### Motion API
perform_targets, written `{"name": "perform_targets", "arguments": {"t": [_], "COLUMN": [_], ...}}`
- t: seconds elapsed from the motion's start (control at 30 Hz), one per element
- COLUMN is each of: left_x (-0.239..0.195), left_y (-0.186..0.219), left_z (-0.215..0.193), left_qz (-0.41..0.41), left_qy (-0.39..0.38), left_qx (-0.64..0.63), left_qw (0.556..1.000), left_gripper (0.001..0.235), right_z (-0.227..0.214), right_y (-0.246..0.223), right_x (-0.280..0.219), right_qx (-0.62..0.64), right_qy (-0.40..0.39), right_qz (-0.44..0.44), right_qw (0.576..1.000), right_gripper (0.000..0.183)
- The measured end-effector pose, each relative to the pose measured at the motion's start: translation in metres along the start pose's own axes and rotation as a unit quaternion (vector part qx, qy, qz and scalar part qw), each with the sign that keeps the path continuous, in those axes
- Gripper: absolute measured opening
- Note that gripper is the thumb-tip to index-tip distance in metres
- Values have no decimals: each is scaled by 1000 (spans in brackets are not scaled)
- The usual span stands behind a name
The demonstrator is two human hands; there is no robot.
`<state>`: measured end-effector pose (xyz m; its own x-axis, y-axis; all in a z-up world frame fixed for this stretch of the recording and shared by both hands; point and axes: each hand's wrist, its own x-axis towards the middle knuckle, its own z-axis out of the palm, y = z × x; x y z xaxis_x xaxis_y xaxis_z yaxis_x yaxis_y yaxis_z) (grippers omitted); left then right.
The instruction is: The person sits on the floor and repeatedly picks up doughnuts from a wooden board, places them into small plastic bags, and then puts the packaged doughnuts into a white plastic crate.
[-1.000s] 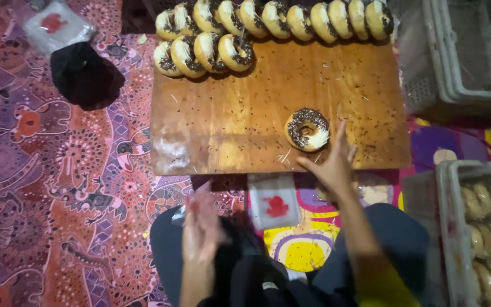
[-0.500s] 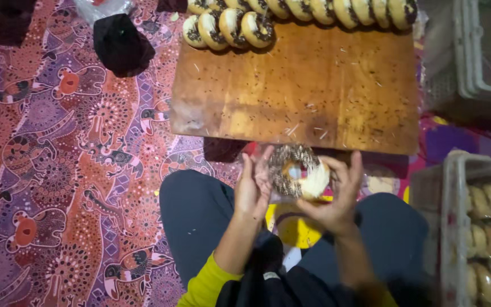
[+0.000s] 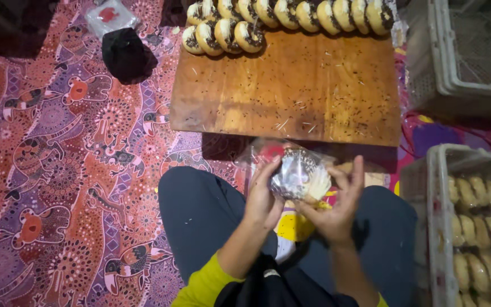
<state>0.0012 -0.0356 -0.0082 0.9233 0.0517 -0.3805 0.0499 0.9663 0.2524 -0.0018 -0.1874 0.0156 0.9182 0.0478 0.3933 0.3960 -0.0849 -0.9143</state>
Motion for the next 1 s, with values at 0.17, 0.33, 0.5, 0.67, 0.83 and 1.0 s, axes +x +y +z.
{"name": "perform_targets", "arguments": {"t": [0.17,0.33,0.5,0.67,0.83,1.0], "left_x": [11,4,15,1,-29,-48], "left_y": [-15,-19,8,20,26,20], "left_z": [-3,-13,-25,-45,-49,-12], "left_qz": [20,-33,-73,196,209,104], "left_qy": [-27,-99,-109,-96,-137,-149], "left_qx": [-53,-82,-61,403,493,503], "left_qw": [998,991,990,889,833,845], "left_gripper": [23,36,54,100,36,25], "right_z": [4,2,-2,-10,-11,-25], "right_y": [-8,-26,-41,-23,-37,-81], "right_x": [5,7,21,34,36,34], "right_qx": [-73,-104,-201,-276,-222,-326], "right_qy": [-75,-61,31,-160,-179,-234], "right_qz": [4,4,-128,-107,16,-267], "right_qw": [994,993,971,942,958,876], "right_gripper": [143,133,97,18,10,30]}}
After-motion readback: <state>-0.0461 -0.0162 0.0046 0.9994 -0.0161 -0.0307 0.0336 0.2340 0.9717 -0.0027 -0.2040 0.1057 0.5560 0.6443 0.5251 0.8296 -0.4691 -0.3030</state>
